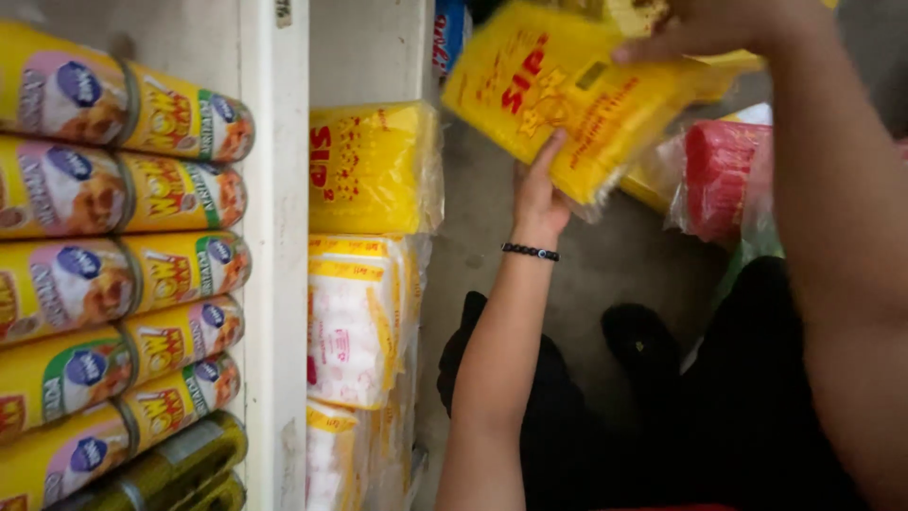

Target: Organizing and restocking various colors and types of drinking straws and canned goods on grocery store shelves.

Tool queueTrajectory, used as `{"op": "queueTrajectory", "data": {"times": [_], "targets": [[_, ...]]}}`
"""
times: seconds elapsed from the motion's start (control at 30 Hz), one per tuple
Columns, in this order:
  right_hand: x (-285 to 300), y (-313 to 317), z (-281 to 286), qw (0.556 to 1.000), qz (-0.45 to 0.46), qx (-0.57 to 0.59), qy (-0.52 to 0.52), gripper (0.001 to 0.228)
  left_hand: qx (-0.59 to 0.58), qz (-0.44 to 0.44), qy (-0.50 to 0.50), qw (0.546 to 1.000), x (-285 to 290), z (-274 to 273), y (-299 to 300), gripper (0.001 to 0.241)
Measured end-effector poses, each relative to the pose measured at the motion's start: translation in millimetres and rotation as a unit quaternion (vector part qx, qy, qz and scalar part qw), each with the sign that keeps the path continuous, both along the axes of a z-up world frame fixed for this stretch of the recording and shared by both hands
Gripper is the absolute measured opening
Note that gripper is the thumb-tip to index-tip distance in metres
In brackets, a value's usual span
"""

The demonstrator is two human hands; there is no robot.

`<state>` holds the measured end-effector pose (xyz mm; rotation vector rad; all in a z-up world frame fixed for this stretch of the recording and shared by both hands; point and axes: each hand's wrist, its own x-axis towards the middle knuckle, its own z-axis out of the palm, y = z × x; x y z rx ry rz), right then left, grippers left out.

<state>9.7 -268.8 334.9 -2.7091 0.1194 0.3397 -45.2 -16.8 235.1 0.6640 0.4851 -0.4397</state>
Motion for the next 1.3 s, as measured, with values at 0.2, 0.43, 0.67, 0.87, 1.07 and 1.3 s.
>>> {"op": "queueTrajectory", "data": {"times": [0.2, 0.43, 0.67, 0.87, 1.07, 1.3], "targets": [[-17, -19, -9, 0.920, 0.010, 0.359, 0.154, 0.086, -0.005, -0.058, -0.174, 0.983, -8, 42, 3, 0.060], [12, 23, -5, 0.904, 0.025, 0.424, 0.046, 0.061, 0.026, -0.073, -0.152, 0.985, -25, 57, 29, 0.052], [31, 94, 6, 0.872, 0.031, 0.485, 0.053, 0.044, 0.082, 0.056, -0.162, 0.982, -17, 70, 87, 0.045], [47, 199, 5, 0.768, 0.059, 0.637, 0.017, 0.051, 0.131, 0.203, -0.153, 0.958, -14, 96, 111, 0.054], [50, 269, -20, 0.793, 0.044, 0.606, -0.047, 0.047, 0.061, 0.207, 0.002, 0.977, -27, 73, 130, 0.059], [51, 291, -39, 0.894, 0.055, 0.415, -0.158, 0.047, -0.003, 0.183, 0.024, 0.983, -26, 57, 151, 0.063]]}}
